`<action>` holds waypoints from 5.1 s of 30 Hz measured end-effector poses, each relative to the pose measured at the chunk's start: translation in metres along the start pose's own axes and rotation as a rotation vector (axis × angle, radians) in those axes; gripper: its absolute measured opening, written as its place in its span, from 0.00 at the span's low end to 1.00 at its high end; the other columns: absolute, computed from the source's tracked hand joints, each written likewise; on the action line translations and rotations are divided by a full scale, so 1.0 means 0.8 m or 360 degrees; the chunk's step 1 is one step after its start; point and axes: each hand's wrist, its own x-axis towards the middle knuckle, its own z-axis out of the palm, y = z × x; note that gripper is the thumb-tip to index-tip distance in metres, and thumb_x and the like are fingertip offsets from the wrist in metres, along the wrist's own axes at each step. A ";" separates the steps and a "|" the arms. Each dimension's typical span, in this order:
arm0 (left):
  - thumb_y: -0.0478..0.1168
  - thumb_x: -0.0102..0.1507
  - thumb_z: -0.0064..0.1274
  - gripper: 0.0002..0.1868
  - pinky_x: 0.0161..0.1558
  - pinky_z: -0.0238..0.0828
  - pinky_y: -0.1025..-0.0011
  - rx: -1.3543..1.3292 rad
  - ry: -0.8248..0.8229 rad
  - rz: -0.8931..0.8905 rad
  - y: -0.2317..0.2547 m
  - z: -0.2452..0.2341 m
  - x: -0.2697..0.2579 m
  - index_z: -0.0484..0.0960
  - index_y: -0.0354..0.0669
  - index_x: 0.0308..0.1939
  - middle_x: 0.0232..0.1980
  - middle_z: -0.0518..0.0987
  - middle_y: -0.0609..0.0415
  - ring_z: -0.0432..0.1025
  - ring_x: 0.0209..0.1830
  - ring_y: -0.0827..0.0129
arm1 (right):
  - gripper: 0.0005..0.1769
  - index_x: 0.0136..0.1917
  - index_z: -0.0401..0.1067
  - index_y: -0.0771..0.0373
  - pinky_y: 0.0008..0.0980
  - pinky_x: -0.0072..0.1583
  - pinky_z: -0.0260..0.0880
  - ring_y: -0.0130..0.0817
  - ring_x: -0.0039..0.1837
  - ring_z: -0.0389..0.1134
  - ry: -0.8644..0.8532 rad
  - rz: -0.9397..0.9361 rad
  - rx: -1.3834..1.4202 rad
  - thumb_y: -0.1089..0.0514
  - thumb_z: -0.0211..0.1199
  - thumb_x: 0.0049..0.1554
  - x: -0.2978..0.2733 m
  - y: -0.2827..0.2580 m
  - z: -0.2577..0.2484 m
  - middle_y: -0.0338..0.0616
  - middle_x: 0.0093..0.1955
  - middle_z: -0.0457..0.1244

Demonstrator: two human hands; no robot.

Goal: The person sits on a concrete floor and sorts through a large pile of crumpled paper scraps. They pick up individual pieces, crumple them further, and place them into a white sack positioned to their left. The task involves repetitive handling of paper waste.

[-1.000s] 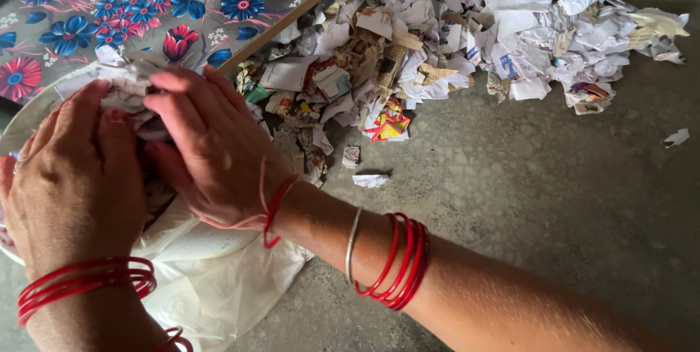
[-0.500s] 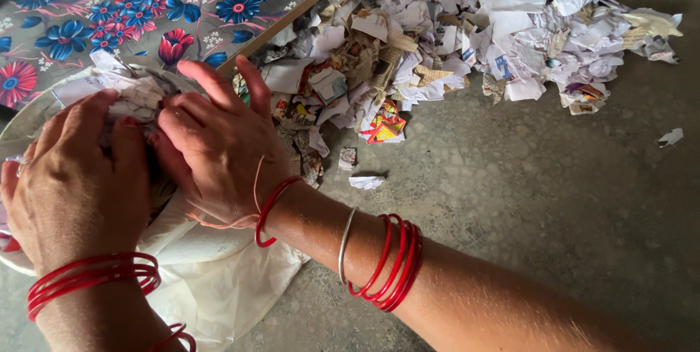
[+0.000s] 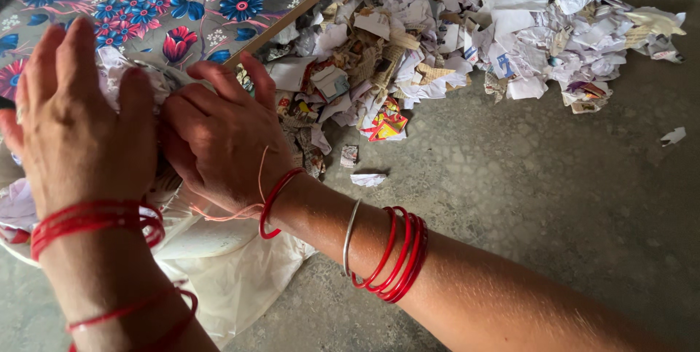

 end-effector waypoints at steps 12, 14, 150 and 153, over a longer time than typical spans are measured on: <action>0.46 0.70 0.45 0.17 0.56 0.67 0.50 0.0037 -0.0189 -0.0188 -0.010 0.017 0.013 0.87 0.39 0.43 0.51 0.82 0.42 0.74 0.50 0.45 | 0.10 0.53 0.72 0.56 0.56 0.78 0.45 0.39 0.70 0.63 -0.0008 0.0014 0.0016 0.54 0.61 0.59 -0.004 0.000 0.000 0.37 0.56 0.65; 0.45 0.71 0.46 0.17 0.54 0.68 0.50 0.0142 -0.0101 -0.0178 -0.013 0.024 0.008 0.87 0.38 0.42 0.50 0.82 0.40 0.75 0.47 0.43 | 0.10 0.53 0.71 0.55 0.56 0.78 0.45 0.39 0.70 0.63 0.0008 0.0013 0.0021 0.54 0.61 0.58 -0.004 0.000 0.001 0.37 0.56 0.65; 0.61 0.72 0.49 0.46 0.80 0.34 0.41 -0.0324 -0.0331 -0.0502 0.106 0.278 -0.151 0.55 0.30 0.82 0.85 0.49 0.30 0.43 0.86 0.38 | 0.60 0.80 0.50 0.50 0.56 0.79 0.34 0.54 0.84 0.37 -0.0901 0.0746 -0.0318 0.32 0.74 0.44 -0.237 0.261 -0.183 0.53 0.84 0.41; 0.61 0.72 0.50 0.46 0.79 0.34 0.40 -0.0292 -0.0334 -0.0619 0.089 0.287 -0.146 0.55 0.33 0.83 0.86 0.48 0.32 0.42 0.84 0.34 | 0.62 0.80 0.49 0.50 0.56 0.79 0.32 0.54 0.84 0.37 -0.0946 0.0710 -0.0364 0.27 0.72 0.43 -0.223 0.262 -0.173 0.53 0.83 0.42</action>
